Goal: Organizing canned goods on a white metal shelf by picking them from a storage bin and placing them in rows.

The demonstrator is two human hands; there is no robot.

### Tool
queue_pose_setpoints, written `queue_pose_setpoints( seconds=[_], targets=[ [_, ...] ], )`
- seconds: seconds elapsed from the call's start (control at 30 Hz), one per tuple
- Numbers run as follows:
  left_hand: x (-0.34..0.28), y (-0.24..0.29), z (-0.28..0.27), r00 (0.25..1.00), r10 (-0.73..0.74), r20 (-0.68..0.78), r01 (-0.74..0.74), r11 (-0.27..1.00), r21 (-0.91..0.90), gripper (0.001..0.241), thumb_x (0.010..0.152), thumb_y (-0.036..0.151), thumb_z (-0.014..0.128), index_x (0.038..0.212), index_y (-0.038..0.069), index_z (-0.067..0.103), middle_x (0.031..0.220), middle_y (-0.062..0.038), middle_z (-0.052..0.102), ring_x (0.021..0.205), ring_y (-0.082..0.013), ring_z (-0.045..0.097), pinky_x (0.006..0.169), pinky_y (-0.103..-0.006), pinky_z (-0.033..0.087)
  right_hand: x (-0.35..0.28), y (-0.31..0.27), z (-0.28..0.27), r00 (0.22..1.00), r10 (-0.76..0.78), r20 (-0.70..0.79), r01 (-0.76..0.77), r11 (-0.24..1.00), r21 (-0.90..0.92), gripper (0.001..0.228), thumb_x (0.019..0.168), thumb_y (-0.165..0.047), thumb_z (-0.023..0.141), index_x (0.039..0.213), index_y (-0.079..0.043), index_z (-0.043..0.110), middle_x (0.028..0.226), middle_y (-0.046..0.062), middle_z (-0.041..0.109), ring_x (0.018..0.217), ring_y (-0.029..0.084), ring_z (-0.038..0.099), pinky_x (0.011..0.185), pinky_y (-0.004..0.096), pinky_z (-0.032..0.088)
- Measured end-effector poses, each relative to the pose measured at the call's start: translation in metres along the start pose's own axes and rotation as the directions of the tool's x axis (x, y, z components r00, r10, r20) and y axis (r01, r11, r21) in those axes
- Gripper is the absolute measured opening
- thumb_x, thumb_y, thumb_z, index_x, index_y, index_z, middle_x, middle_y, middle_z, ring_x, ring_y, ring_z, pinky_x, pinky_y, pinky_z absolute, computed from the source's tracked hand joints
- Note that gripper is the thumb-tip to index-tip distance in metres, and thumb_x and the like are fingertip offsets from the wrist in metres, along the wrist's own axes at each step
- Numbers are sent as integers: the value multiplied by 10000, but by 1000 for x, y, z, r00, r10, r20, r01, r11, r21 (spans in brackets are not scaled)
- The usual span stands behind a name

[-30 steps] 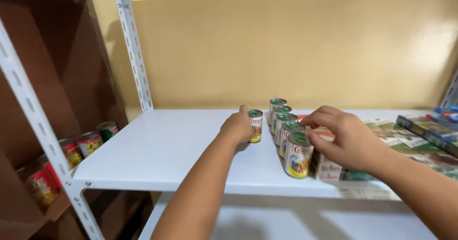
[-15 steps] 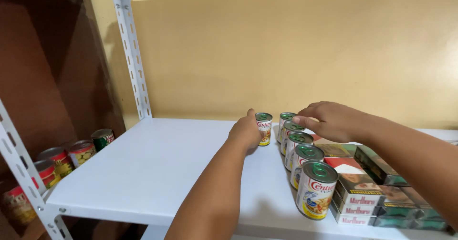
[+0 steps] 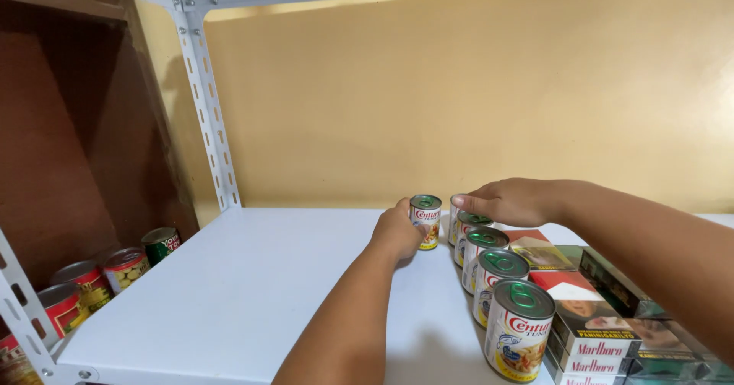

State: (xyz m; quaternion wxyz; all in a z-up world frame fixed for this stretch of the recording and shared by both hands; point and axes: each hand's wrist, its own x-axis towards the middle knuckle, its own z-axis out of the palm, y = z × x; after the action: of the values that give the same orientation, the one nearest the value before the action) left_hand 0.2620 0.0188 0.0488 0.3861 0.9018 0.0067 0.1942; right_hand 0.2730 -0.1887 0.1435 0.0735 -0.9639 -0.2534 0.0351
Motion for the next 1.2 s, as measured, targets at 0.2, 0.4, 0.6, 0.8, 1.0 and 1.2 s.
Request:
queue_pose_setpoints(
  seconds=[0.2,0.4,0.6,0.8,1.0,1.2],
  targets=[
    [8,-6,9,999,-35,9,35,992,-125,444,911,191,701,1335,117,589,1238,-143,712,1160,-293,690,980,-385,533,-3,-10,-1,999,49,23,-49,999,-5,857,907,-741,265,1447,-158,586,1495,126,580,1429,309,508,1206,447,363],
    [15,-11,23,1000,-27,-2,27,998,-53,427,938,227,684,1331,96,578,1238,-162,703,1165,-327,673,976,-417,526,7,-3,5,998,47,42,-47,999,2,877,914,-749,267,1436,-125,595,1489,145,578,1420,320,517,1201,445,369],
    [5,-1,19,999,-40,30,40,999,-21,489,898,235,747,1312,59,556,1233,-176,687,1166,-330,661,981,-412,523,16,0,6,997,51,52,-50,999,-18,888,913,-760,295,1422,-105,613,1464,163,609,1397,319,548,1189,430,389],
    [7,-3,23,1000,0,-13,0,1000,-7,465,903,210,734,1305,52,562,1213,-176,707,1145,-335,676,968,-415,532,11,-3,5,997,55,57,-54,998,-10,875,908,-754,297,1401,-110,625,1453,158,612,1387,317,552,1178,438,396],
    [7,-2,23,1000,-17,2,17,999,-33,443,919,174,698,1325,75,554,1226,-151,702,1152,-317,675,969,-411,532,11,-5,6,997,47,65,-46,999,-28,864,917,-744,278,1379,-113,646,1422,170,639,1362,321,579,1166,440,413],
    [1,6,18,997,-58,41,60,997,-49,444,939,213,690,1337,81,543,1221,-148,706,1141,-309,684,961,-410,539,17,-1,8,997,51,62,-49,998,-39,878,922,-753,276,1406,-104,616,1448,172,606,1380,330,551,1171,445,403]
  ],
)
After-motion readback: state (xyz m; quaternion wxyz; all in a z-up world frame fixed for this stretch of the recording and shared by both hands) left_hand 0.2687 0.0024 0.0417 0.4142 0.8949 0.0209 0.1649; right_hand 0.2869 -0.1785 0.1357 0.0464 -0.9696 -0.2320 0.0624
